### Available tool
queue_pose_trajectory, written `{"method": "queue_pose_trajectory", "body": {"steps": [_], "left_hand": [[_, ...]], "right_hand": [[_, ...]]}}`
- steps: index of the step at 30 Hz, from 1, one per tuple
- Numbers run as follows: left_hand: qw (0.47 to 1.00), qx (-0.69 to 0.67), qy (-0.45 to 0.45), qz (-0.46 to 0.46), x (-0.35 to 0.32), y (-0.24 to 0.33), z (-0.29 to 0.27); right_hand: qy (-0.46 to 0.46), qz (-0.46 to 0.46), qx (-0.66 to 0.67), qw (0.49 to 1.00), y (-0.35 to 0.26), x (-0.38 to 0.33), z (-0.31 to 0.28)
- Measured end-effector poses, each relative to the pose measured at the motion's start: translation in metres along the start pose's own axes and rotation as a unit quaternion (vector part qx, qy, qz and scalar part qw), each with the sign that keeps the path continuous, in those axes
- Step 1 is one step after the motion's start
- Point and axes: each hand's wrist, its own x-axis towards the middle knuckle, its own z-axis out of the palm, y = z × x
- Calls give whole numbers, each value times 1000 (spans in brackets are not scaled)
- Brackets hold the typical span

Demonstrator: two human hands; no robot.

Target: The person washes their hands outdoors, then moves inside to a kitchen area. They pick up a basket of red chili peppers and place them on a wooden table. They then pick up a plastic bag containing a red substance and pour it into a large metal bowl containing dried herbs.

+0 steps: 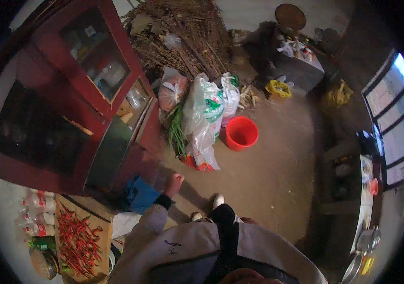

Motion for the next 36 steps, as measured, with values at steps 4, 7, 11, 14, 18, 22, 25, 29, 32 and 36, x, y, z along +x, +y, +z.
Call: {"method": "queue_pose_trajectory", "body": {"steps": [4, 7, 11, 14, 18, 22, 25, 29, 32, 36], "left_hand": [[992, -22, 126, -5, 128, 23, -13], [990, 19, 123, -64, 215, 27, -33], [972, 110, 208, -22, 300, 42, -57], [953, 187, 237, -5, 358, 45, -64], [934, 285, 209, -56, 440, 20, -67], [918, 327, 224, 30, 517, -17, -60], [938, 244, 244, -38, 557, -27, -47], [893, 368, 257, -40, 581, -25, -42], [950, 213, 219, -66, 593, -19, -50], [934, 253, 210, -138, 601, -4, -76]], "right_hand": [[2, -19, -19, 1000, 5, 56, -52], [7, -60, -30, 998, 4, 89, -89], [7, 101, 68, 993, -17, 120, -131], [40, 37, -12, 998, -31, 131, -139], [29, 133, 103, 985, -37, 136, -135], [35, 184, 145, 972, -39, 137, -121], [53, 220, 178, 958, -46, 138, -111], [72, 258, 215, 939, -60, 138, -99], [78, 274, 241, 928, -70, 141, -94], [81, 276, 261, 921, -81, 147, -93]]}}
